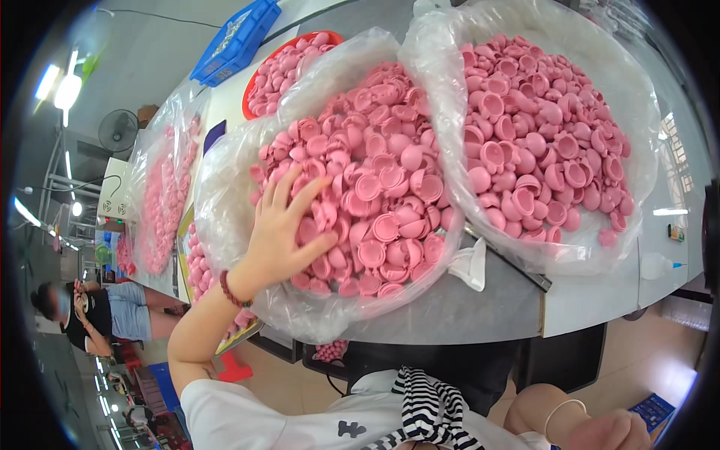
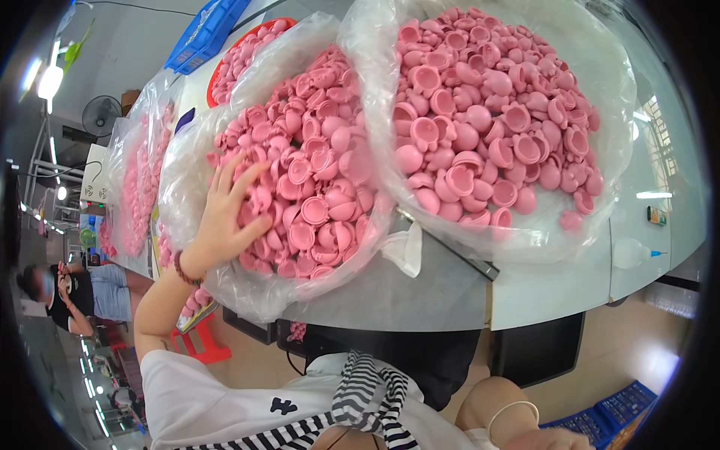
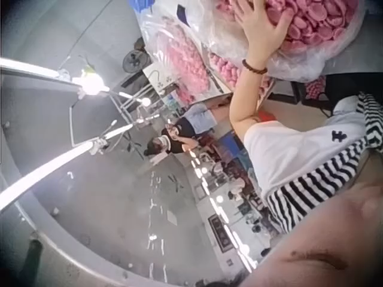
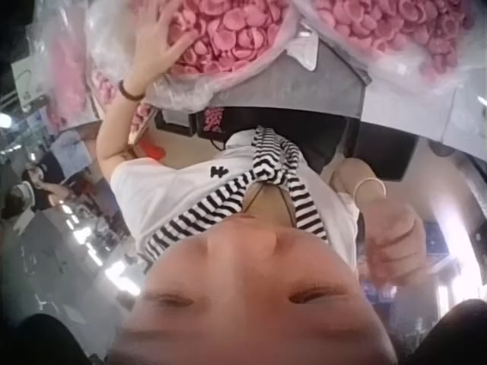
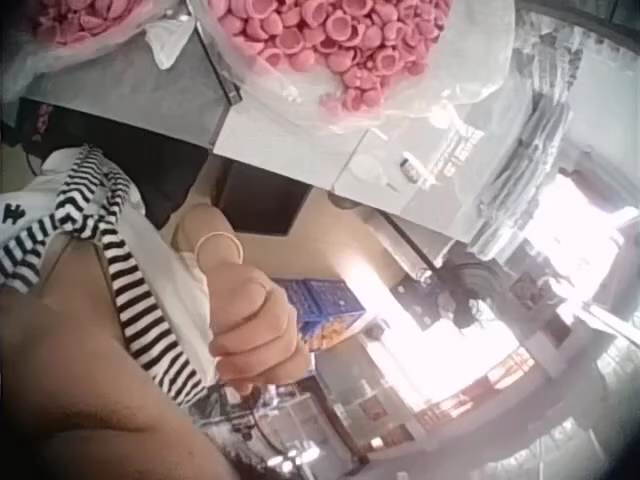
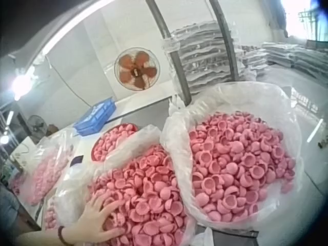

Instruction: Gluing together small pink plastic toy components in a factory setting.

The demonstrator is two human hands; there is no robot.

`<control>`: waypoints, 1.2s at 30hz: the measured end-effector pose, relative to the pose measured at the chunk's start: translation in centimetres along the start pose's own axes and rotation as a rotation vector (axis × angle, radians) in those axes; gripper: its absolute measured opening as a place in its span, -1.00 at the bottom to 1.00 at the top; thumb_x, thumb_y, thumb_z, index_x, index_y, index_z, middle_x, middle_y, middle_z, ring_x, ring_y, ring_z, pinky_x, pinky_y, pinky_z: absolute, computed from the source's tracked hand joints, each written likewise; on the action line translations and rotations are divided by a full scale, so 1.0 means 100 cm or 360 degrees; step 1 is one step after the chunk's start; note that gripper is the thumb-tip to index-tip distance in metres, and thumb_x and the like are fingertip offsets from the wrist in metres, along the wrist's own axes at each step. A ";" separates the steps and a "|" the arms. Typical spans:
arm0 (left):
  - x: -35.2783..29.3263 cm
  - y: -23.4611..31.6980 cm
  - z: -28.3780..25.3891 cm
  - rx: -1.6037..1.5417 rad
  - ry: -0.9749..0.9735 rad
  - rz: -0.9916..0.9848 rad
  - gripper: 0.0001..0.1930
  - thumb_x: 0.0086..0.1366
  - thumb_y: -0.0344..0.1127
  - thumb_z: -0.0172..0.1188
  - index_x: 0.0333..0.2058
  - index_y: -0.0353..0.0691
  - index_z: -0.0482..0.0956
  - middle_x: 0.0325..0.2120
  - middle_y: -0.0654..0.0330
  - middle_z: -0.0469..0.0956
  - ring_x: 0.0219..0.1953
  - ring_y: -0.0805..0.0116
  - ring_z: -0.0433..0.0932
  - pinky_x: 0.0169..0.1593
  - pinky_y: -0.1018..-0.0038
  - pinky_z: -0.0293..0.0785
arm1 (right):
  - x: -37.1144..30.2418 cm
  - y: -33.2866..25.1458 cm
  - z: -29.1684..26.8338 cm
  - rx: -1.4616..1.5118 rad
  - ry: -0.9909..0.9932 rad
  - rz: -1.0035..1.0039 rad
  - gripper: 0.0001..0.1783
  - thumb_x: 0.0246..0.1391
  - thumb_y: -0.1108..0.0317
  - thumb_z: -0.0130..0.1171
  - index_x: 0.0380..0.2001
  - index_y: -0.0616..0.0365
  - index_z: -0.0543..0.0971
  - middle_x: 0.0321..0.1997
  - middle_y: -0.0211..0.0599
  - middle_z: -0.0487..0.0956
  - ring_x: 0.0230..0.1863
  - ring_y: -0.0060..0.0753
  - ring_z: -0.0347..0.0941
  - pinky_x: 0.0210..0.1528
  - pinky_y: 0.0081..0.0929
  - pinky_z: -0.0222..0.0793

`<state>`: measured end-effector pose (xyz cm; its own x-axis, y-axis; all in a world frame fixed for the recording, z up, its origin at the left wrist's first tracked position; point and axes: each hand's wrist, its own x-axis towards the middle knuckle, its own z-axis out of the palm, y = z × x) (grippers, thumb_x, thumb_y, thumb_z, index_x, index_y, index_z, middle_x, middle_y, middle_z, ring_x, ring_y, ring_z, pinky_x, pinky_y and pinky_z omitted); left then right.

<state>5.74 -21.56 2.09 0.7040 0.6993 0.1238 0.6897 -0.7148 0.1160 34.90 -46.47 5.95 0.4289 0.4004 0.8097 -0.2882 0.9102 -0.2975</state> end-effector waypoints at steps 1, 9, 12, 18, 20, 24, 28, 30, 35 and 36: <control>-0.004 0.006 0.000 0.0023 -0.0022 -0.0026 -0.33 -0.04 -0.01 0.19 0.10 0.01 0.25 0.08 0.02 0.15 0.10 -0.08 0.12 0.12 0.07 0.01 | -0.003 0.000 -0.007 -0.0052 0.0065 0.0013 -0.89 -0.04 0.27 0.07 -0.42 -0.03 0.42 -0.51 -0.53 0.44 -0.51 -0.58 0.30 -0.42 -0.55 0.18; 0.014 -0.015 -0.002 -0.0270 0.0070 -0.0219 -0.40 -0.03 -0.19 0.16 0.05 -0.13 0.28 0.11 -0.07 0.11 0.17 -0.06 0.06 0.18 0.19 -0.02 | -0.036 0.000 -0.044 -0.0842 0.0537 0.0176 -0.78 -0.08 0.37 0.08 -0.53 0.11 0.23 -0.62 -0.37 0.31 -0.56 -0.49 0.20 -0.51 -0.59 0.02; 0.045 -0.022 -0.022 -0.0513 0.0108 -0.0163 -0.52 -0.11 -0.29 0.15 -0.11 -0.20 0.39 -0.03 0.00 0.31 0.05 0.07 0.26 0.12 0.29 0.13 | -0.050 -0.012 -0.061 -0.1094 0.0548 0.0260 -0.77 -0.01 0.27 0.05 -0.50 0.15 0.26 -0.62 -0.29 0.32 -0.61 -0.52 0.11 -0.54 -0.59 -0.02; 0.121 0.041 -0.040 -0.0499 0.0280 0.0296 -0.71 -0.08 -0.44 0.10 -0.28 -0.27 0.46 -0.22 0.08 0.46 -0.09 0.13 0.40 0.04 0.38 0.24 | -0.060 -0.032 -0.087 -0.1576 0.0892 0.0367 -0.82 0.03 0.33 -0.02 -0.49 0.20 0.27 -0.57 -0.33 0.28 -0.51 -0.54 0.12 -0.45 -0.63 0.02; 0.153 0.062 -0.035 -0.0663 0.0321 0.0390 -0.73 0.04 -0.36 0.11 -0.24 -0.29 0.46 -0.25 0.06 0.47 -0.14 0.17 0.43 -0.04 0.43 0.30 | -0.055 -0.031 -0.097 -0.1614 0.0905 0.0251 -0.84 0.02 0.36 -0.05 -0.50 0.22 0.29 -0.58 -0.31 0.29 -0.50 -0.54 0.14 -0.44 -0.64 0.04; 0.223 0.102 -0.012 -0.0853 0.0204 0.0651 -0.69 0.13 -0.26 0.05 -0.19 -0.32 0.44 -0.22 0.01 0.49 -0.14 0.16 0.44 -0.07 0.42 0.32 | -0.041 -0.005 -0.093 -0.1795 0.0815 0.0229 -0.96 -0.15 0.57 -0.03 -0.52 0.29 0.37 -0.60 -0.27 0.39 -0.54 -0.52 0.22 -0.44 -0.67 0.13; 0.309 0.109 0.047 -0.0806 0.0118 0.0853 -0.57 0.18 -0.09 -0.01 -0.05 -0.22 0.37 -0.08 -0.03 0.40 0.00 0.12 0.35 0.04 0.35 0.24 | -0.028 0.018 -0.108 -0.2071 0.0307 0.0314 -0.89 -0.23 0.65 0.05 -0.52 0.29 0.46 -0.56 -0.29 0.46 -0.57 -0.53 0.31 -0.47 -0.68 0.22; 0.326 0.111 0.074 -0.0367 -0.0241 0.0518 -0.38 0.15 0.19 -0.11 0.13 0.02 0.20 0.14 0.05 0.15 0.18 0.07 0.11 0.15 0.01 -0.01 | -0.025 0.022 -0.116 -0.2084 0.0317 0.0308 -0.90 -0.22 0.64 0.05 -0.52 0.29 0.46 -0.56 -0.30 0.46 -0.57 -0.54 0.30 -0.47 -0.68 0.22; 0.308 0.138 0.082 -0.0465 -0.0332 0.0826 -0.31 0.08 0.29 -0.09 0.13 0.06 0.21 0.10 0.07 0.18 0.16 0.06 0.10 0.15 0.03 -0.01 | -0.031 0.024 -0.135 -0.2054 0.0549 0.0444 -0.93 -0.18 0.62 0.07 -0.52 0.30 0.45 -0.55 -0.31 0.45 -0.56 -0.55 0.30 -0.46 -0.67 0.21; 0.300 0.147 0.077 -0.0373 -0.0297 0.0810 -0.33 0.07 0.26 -0.05 0.10 0.02 0.26 0.05 0.06 0.23 0.10 0.03 0.15 0.15 0.14 0.03 | -0.031 0.022 -0.135 -0.2022 0.0577 0.0425 -0.94 -0.17 0.61 0.07 -0.52 0.30 0.45 -0.55 -0.31 0.45 -0.54 -0.56 0.30 -0.45 -0.67 0.21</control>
<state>38.32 -11.08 -0.05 0.9691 0.2419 0.0481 0.2164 -0.9275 0.3050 44.52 -44.23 -4.05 0.7418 0.4049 0.5345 0.5042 0.1888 -0.8427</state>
